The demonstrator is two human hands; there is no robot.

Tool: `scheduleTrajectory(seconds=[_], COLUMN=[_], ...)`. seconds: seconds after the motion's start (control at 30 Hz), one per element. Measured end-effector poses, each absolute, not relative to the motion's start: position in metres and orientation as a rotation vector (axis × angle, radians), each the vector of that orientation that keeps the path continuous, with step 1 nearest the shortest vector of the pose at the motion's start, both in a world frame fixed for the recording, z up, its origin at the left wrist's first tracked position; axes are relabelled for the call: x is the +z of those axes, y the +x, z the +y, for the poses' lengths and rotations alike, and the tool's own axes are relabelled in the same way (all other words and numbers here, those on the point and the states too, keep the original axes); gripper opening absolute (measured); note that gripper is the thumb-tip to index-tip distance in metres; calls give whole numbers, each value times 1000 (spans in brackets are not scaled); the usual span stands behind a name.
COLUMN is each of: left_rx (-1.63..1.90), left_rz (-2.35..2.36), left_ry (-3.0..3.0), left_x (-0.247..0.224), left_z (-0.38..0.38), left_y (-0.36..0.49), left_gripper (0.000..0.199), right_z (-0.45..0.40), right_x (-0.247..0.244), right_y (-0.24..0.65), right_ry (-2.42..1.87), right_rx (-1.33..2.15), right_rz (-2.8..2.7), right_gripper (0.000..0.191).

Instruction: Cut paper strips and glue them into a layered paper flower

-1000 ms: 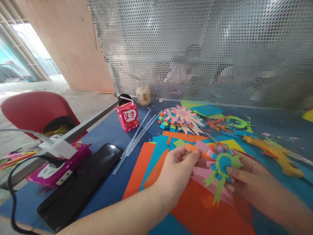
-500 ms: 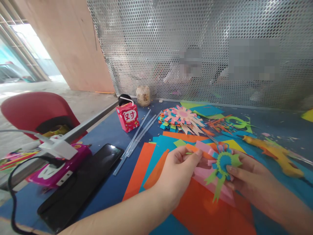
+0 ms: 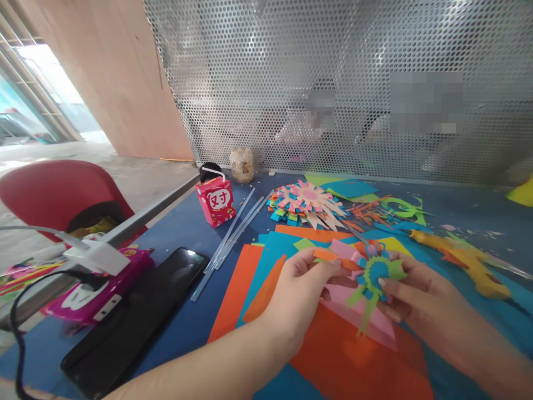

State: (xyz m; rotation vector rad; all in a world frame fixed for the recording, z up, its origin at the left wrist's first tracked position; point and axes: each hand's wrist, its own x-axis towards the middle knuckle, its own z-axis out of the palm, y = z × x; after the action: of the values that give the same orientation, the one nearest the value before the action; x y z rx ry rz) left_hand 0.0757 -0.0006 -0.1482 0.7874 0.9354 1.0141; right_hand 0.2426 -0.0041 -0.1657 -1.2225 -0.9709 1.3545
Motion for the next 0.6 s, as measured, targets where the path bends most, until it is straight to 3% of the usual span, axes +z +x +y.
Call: scheduleTrajectory(seconds=[0.13,0.5,0.6], left_rx=[1041,1031,1058], left_rz=[900,883,909], left_ry=[745,777,853], left_x=[-151,-154,-153], left_z=[0,2,3], left_y=[75,71,71], left_gripper=[6,23,20], right_z=[-3,-6,-6], right_x=[-168,-170,-169], right_y=[246,247,247], right_ry=[-1199,-1166,-1153], right_rx=[1490,1396,1379], right_rz=[-943,-1045,-1069], right_gripper=[40,48,45])
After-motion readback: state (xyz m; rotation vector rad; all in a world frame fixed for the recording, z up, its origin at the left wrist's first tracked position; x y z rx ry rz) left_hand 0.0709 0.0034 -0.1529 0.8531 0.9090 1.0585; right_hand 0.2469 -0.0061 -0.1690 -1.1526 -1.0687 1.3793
